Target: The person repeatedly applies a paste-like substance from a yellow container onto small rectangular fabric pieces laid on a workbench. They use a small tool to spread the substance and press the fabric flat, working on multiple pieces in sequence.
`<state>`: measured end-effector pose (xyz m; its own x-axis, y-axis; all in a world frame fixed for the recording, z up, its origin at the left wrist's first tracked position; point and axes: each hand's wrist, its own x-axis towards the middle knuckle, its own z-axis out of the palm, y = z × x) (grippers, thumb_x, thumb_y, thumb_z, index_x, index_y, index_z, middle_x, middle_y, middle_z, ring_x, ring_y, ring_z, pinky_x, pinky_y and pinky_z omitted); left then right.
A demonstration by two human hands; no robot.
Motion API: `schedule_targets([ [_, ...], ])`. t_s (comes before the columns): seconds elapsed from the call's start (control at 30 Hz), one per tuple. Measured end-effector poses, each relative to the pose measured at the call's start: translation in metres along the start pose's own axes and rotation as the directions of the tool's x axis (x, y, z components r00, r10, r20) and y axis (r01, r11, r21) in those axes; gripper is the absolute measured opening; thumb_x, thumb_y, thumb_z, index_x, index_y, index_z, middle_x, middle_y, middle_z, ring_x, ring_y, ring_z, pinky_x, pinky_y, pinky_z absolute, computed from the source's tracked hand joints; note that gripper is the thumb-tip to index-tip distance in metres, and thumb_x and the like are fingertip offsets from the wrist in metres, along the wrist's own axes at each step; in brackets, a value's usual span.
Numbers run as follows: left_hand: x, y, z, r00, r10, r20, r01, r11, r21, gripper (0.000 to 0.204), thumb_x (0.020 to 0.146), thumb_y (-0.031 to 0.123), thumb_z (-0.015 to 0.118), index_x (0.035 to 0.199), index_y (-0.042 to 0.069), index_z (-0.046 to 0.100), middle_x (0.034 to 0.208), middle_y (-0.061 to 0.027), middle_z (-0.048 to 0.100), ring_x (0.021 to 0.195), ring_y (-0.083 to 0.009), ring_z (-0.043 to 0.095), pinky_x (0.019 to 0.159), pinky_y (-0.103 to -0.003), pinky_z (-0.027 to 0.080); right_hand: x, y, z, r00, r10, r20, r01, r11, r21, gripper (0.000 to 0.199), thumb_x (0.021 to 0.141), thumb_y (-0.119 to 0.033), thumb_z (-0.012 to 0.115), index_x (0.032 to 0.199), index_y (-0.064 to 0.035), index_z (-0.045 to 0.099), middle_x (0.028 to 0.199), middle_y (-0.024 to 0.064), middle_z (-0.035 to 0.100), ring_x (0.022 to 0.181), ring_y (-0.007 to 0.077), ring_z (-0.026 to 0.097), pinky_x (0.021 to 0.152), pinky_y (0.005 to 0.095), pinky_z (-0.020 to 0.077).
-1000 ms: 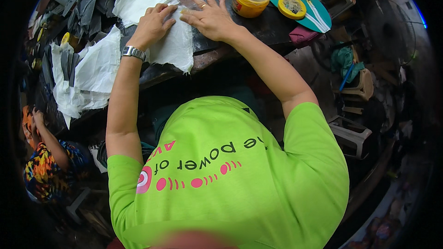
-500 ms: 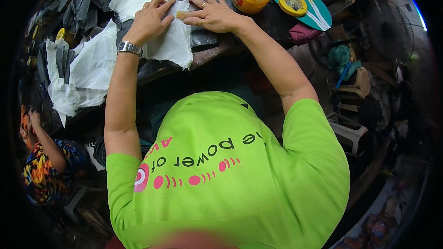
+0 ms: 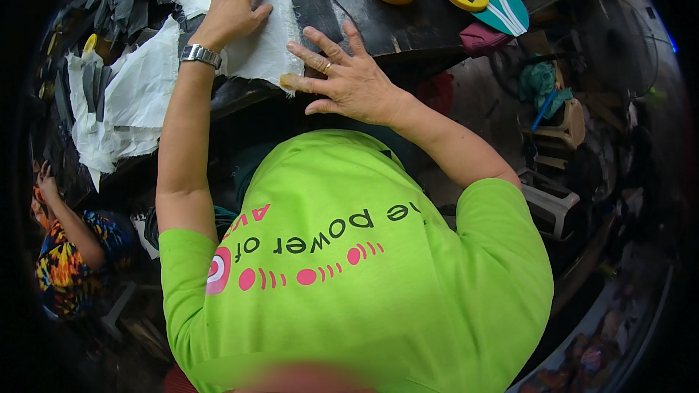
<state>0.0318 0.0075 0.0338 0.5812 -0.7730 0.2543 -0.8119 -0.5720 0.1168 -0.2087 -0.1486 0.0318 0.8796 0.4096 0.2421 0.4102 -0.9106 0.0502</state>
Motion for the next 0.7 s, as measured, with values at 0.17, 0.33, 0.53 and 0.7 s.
schedule_targets([
  [0.17, 0.004, -0.002, -0.004, 1.0, -0.004, 0.012, 0.004, 0.999, -0.034, 0.045, 0.089, 0.036, 0.062, 0.131, 0.019, 0.065, 0.135, -0.0087, 0.059, 0.124, -0.0278, 0.057, 0.103, -0.049, 0.043, -0.003, -0.002, -0.012, 0.991, -0.11, -0.073, 0.125, 0.964, 0.234, 0.042, 0.091, -0.06, 0.055, 0.127, -0.0406, 0.064, 0.16, 0.0026, 0.033, 0.152, 0.028, 0.017, 0.12, 0.0588, -0.0018],
  [0.33, 0.008, -0.001, -0.006, 0.998, -0.058, -0.007, 0.057, 0.992, -0.115, 0.045, 0.087, 0.047, 0.067, 0.12, 0.017, 0.071, 0.12, -0.011, 0.067, 0.108, -0.0293, 0.065, 0.093, -0.044, 0.05, 0.01, 0.018, -0.035, 0.943, 0.252, -0.216, -0.016, 0.686, 0.728, 0.048, 0.085, -0.046, 0.073, 0.127, -0.0215, 0.069, 0.146, 0.0151, 0.048, 0.134, 0.0307, 0.046, 0.112, 0.0447, 0.0344],
  [0.53, 0.009, 0.009, -0.01, 0.98, -0.2, -0.017, 0.193, 0.962, -0.193, 0.049, 0.08, 0.054, 0.073, 0.11, 0.015, 0.075, 0.101, -0.0129, 0.074, 0.094, -0.0308, 0.07, 0.086, -0.043, 0.052, 0.05, 0.024, -0.024, 0.87, 0.305, -0.388, -0.121, 0.894, 0.432, 0.096, 0.08, -0.027, 0.082, 0.157, -0.02, 0.026, 0.132, 0.0162, 0.055, 0.108, 0.0279, 0.059, 0.089, 0.0348, 0.0527],
  [0.7, 0.002, 0.01, -0.021, 0.953, -0.295, 0.073, 0.302, 0.947, -0.113, 0.048, 0.076, 0.061, 0.069, 0.096, 0.019, 0.079, 0.089, -0.0097, 0.076, 0.088, -0.0294, 0.072, 0.08, -0.044, 0.046, 0.067, 0.023, -0.016, 0.844, 0.488, -0.223, -0.253, 0.729, 0.636, 0.091, 0.081, -0.006, 0.07, 0.158, -0.0219, 0.023, 0.109, 0.0108, 0.065, 0.079, 0.0194, 0.065, 0.064, 0.0303, 0.0547],
])
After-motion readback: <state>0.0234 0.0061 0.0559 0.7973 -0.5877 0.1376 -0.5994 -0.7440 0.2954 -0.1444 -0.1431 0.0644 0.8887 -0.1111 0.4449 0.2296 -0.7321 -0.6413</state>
